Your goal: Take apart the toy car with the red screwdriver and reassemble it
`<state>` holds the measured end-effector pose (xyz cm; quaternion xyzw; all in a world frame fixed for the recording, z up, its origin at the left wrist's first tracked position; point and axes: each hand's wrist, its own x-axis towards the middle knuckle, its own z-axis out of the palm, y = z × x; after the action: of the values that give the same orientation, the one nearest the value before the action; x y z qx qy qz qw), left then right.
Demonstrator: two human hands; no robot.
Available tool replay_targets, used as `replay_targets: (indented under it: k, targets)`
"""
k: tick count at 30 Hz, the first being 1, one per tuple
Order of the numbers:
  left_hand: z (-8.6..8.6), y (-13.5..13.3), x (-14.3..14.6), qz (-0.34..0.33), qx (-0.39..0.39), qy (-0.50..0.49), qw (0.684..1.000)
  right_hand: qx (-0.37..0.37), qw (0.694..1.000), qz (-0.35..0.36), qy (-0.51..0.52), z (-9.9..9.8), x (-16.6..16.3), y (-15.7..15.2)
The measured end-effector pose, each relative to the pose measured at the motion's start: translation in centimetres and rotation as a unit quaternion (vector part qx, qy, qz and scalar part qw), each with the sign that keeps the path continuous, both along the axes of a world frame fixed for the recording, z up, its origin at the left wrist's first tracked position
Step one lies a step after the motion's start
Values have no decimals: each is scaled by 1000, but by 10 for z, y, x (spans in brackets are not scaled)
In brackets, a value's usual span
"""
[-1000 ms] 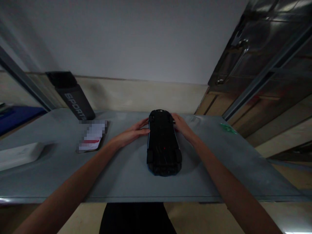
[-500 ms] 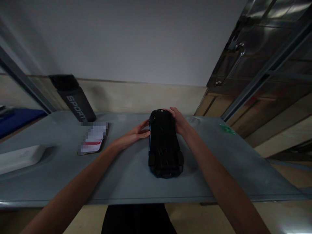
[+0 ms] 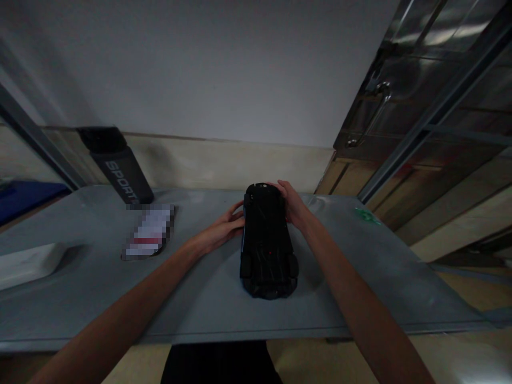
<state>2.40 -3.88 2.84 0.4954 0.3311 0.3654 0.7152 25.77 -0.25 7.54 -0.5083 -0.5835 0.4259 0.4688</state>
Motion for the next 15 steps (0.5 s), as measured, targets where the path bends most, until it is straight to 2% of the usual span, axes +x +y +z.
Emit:
replay_targets:
  k: [3,5,7,11,15]
  targets:
    - [-4,3,-2,-3,7,-17,1000,108,982,-69,-142,1,-12,-31]
    - [-8,5,-2,-3,13,-33,999,215,938,-45,-268,-1,-24,-60]
    - [-12,6,-2,3,19,-41,999,262,901,1,-346,-1,-37,-85]
    - [-14,6,1,18,31,-34,999,236,880,-8,-412,15,-50,-106]
    - [-9,3,2,29,31,-14,999,193,897,-37,-396,48,-32,-113]
